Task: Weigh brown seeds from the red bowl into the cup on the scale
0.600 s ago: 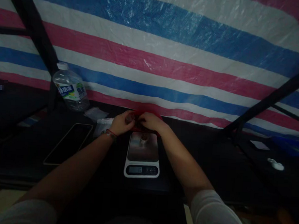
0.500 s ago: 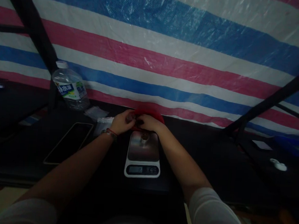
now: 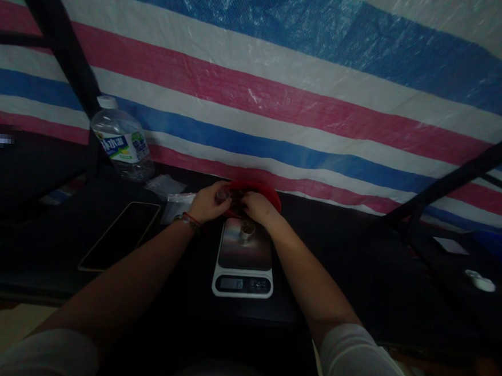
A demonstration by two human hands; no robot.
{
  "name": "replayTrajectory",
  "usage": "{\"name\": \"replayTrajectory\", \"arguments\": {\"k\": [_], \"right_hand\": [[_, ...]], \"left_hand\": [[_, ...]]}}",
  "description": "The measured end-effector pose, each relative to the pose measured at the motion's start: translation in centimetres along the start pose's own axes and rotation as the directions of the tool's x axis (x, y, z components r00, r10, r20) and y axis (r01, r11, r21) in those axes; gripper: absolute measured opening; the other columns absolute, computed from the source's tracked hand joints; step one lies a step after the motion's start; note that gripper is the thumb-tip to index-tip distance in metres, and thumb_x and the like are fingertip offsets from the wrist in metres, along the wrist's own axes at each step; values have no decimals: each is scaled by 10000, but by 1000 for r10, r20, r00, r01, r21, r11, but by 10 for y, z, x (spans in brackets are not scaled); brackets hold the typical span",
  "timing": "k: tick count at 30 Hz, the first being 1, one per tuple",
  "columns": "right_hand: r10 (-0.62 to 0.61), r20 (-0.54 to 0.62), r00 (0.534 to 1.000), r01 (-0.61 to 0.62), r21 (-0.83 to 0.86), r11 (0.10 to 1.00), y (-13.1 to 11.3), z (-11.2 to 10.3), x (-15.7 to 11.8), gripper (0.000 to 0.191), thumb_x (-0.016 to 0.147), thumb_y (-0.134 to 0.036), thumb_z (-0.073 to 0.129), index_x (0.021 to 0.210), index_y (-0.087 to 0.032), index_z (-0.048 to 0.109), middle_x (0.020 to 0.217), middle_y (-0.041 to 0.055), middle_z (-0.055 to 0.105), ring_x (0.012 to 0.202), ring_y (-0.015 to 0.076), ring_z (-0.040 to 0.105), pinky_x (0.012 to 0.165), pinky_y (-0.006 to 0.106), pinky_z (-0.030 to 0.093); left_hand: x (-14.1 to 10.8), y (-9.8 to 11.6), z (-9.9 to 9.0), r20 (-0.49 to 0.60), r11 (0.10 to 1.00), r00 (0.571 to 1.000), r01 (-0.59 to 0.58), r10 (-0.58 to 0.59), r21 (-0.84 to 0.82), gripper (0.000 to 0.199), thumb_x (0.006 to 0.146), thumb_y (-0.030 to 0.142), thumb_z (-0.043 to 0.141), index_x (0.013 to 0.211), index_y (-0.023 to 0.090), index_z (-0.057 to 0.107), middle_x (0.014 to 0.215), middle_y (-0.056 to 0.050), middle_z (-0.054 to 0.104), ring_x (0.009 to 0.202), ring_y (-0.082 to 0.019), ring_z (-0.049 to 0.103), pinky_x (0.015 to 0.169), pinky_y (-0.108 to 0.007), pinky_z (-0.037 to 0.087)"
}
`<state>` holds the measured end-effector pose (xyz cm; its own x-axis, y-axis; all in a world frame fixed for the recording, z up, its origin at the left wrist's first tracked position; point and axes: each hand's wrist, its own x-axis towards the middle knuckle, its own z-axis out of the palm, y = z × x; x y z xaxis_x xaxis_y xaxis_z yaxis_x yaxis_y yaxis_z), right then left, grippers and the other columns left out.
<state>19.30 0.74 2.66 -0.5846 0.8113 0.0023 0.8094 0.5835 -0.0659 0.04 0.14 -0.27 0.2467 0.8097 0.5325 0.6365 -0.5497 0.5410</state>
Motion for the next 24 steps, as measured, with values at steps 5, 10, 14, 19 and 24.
{"name": "replayTrajectory", "arguments": {"k": [5, 10, 14, 19, 24], "right_hand": [[25, -21, 999, -24, 15, 1000, 7, -3, -4, 228, 852, -129, 554, 989, -141, 735, 1025, 118, 679, 978, 209, 598, 865, 277, 411], [8, -60, 998, -3, 82, 997, 18, -1, -7, 211, 832, -125, 582, 971, -148, 739, 1007, 95, 690, 980, 193, 594, 888, 269, 406], [28, -99, 995, -16, 120, 993, 22, 1, -10, 268, 806, -101, 582, 1033, -145, 718, 1049, 101, 674, 966, 180, 594, 877, 260, 416], [56, -3, 998, -55, 89, 994, 20, 3, -10, 296, 818, -130, 580, 1087, -148, 702, 1096, 119, 661, 978, 190, 600, 871, 268, 419], [87, 8, 996, -87, 37, 996, 17, 0, -8, 278, 841, -110, 544, 1053, -152, 718, 1087, 121, 679, 1015, 196, 603, 895, 271, 411]], "left_hand": [[0, 0, -1, 8, 1000, 1000, 13, -13, 4, 496, 786, 373, 555, 1248, 192, 561, 1024, -58, 706, 870, -208, 676, 806, -316, 525], [0, 2, -2, 20, 1000, 999, 24, -24, 20, 506, 777, 376, 559, 1253, 204, 561, 1007, -51, 712, 870, -214, 679, 805, -317, 527], [1, 2, -3, 29, 1000, 999, 19, -20, 8, 509, 788, 378, 555, 1266, 202, 553, 996, -53, 714, 856, -213, 682, 780, -313, 529], [1, 1, -2, 43, 1000, 999, 11, -11, 10, 517, 780, 363, 560, 1270, 201, 549, 990, -57, 712, 850, -216, 681, 765, -314, 527], [1, -1, -1, 48, 1000, 999, 13, -14, 12, 524, 785, 374, 555, 1277, 193, 543, 962, -56, 715, 817, -212, 680, 748, -314, 529]]}}
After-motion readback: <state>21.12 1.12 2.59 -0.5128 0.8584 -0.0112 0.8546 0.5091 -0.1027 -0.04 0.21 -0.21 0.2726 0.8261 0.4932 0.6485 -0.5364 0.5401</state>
